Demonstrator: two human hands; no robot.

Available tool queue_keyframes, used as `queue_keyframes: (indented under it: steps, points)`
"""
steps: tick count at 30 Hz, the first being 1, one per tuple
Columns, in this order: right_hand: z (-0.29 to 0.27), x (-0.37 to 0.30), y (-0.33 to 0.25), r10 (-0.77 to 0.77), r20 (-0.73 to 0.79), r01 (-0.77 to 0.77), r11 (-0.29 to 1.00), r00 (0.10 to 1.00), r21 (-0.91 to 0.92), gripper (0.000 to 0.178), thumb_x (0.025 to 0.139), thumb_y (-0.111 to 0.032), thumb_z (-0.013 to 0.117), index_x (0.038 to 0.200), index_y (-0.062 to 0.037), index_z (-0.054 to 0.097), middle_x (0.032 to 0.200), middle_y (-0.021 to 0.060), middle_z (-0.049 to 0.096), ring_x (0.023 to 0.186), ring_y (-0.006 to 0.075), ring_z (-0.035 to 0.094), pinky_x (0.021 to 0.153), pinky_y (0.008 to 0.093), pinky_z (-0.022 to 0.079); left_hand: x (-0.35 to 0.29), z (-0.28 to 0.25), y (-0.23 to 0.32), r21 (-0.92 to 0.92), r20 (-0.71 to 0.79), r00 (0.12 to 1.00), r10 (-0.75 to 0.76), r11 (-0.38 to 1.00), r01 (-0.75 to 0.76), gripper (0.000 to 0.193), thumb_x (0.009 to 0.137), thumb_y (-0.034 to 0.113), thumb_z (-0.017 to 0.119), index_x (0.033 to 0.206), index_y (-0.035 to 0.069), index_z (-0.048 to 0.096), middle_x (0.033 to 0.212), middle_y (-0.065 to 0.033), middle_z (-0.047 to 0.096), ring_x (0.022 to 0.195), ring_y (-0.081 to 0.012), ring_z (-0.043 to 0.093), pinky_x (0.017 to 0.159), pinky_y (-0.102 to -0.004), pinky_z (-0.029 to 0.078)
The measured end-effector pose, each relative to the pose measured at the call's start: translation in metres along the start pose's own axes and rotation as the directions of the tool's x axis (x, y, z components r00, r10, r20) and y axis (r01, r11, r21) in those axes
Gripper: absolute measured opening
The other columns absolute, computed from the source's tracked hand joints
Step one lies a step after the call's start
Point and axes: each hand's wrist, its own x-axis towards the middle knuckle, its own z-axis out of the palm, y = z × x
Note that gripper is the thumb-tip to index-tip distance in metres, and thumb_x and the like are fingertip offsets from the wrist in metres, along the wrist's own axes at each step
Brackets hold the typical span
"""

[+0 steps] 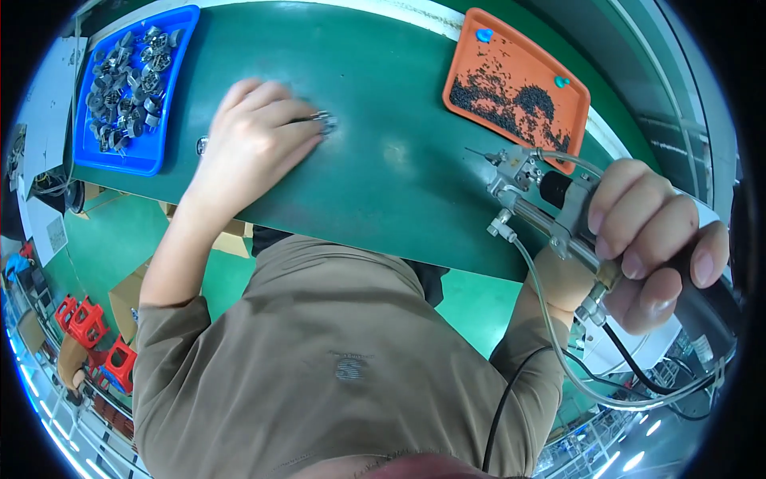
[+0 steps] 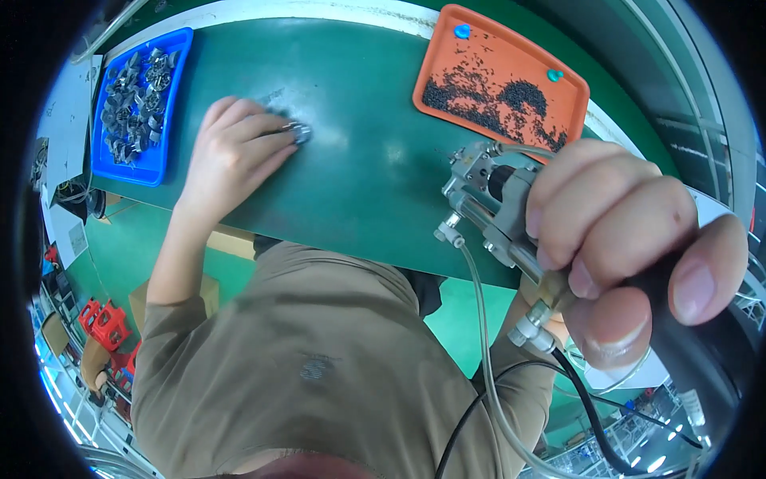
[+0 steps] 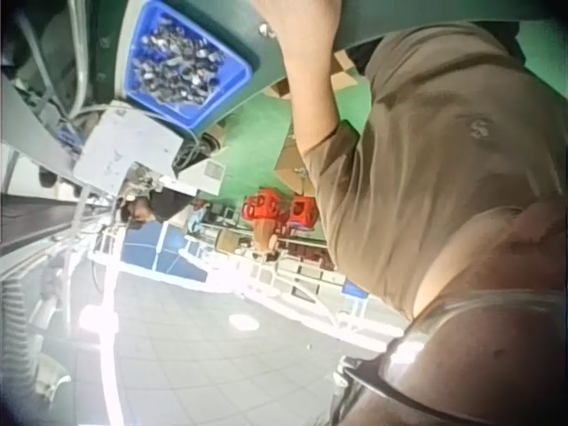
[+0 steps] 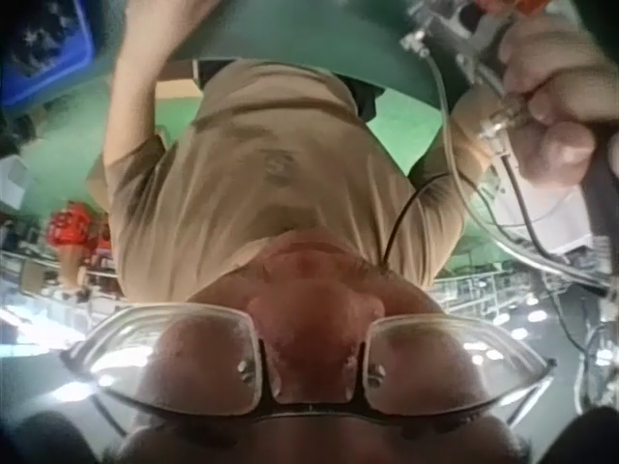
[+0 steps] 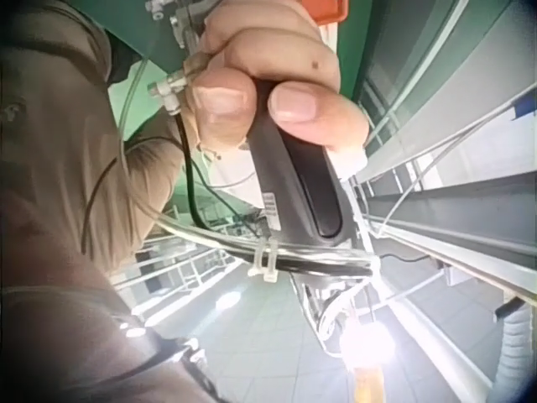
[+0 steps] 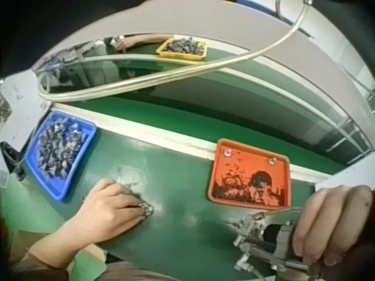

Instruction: The person processes small metallic circular components at an industrial workstation using a handheld pneumatic or electric assembly tool.

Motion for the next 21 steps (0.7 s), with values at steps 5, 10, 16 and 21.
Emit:
queue_keyframes:
  steps: [5,10,16,21]
  points:
    - [0.002,0.000,-0.006,0.041,0.022,-0.040,0.998,0.999,-0.044,0.026,0.100,-0.020,0.065,0.124,-0.0187,0.055,0.079,-0.0020,0.056,0.062,0.0130,0.055,0.061,0.0324,0.043,0.072,0.038,0.036,-0.166,0.081,0.963,0.257,0.956,-0.241,0.010,0.078,0.015,0.080,0.084,0.007,0.077,0.098,-0.0017,0.073,0.098,-0.0202,0.064,0.091,-0.0383,0.049]
    - [0.005,0.004,0.001,0.109,0.046,-0.103,0.989,0.993,-0.101,0.028,0.097,-0.013,0.059,0.122,-0.0169,0.047,0.076,0.0013,0.053,0.060,0.0158,0.054,0.063,0.0372,0.047,0.083,0.066,0.049,-0.297,0.007,0.966,0.257,0.923,-0.244,0.011,0.079,0.017,0.080,0.084,0.007,0.076,0.099,-0.0006,0.074,0.096,-0.0195,0.064,0.089,-0.0374,0.049]
    - [0.002,0.003,0.010,0.117,0.041,-0.112,0.988,0.992,-0.108,0.030,0.094,-0.008,0.055,0.120,-0.0175,0.045,0.074,0.0019,0.052,0.058,0.0157,0.053,0.062,0.0374,0.047,0.077,0.078,0.045,-0.353,-0.092,0.956,0.280,0.888,-0.294,0.014,0.079,0.017,0.080,0.089,0.008,0.077,0.103,-0.0003,0.075,0.096,-0.0205,0.065,0.089,-0.0372,0.051]
    - [0.004,0.005,0.016,0.102,0.064,-0.095,0.990,0.993,-0.107,0.032,0.093,-0.009,0.056,0.123,-0.0180,0.047,0.074,0.0007,0.052,0.057,0.0144,0.054,0.058,0.0348,0.047,0.076,0.081,0.043,-0.365,-0.111,0.954,0.278,0.881,-0.300,0.015,0.079,0.017,0.080,0.090,0.008,0.078,0.105,-0.0005,0.075,0.096,-0.0209,0.065,0.090,-0.0372,0.051]
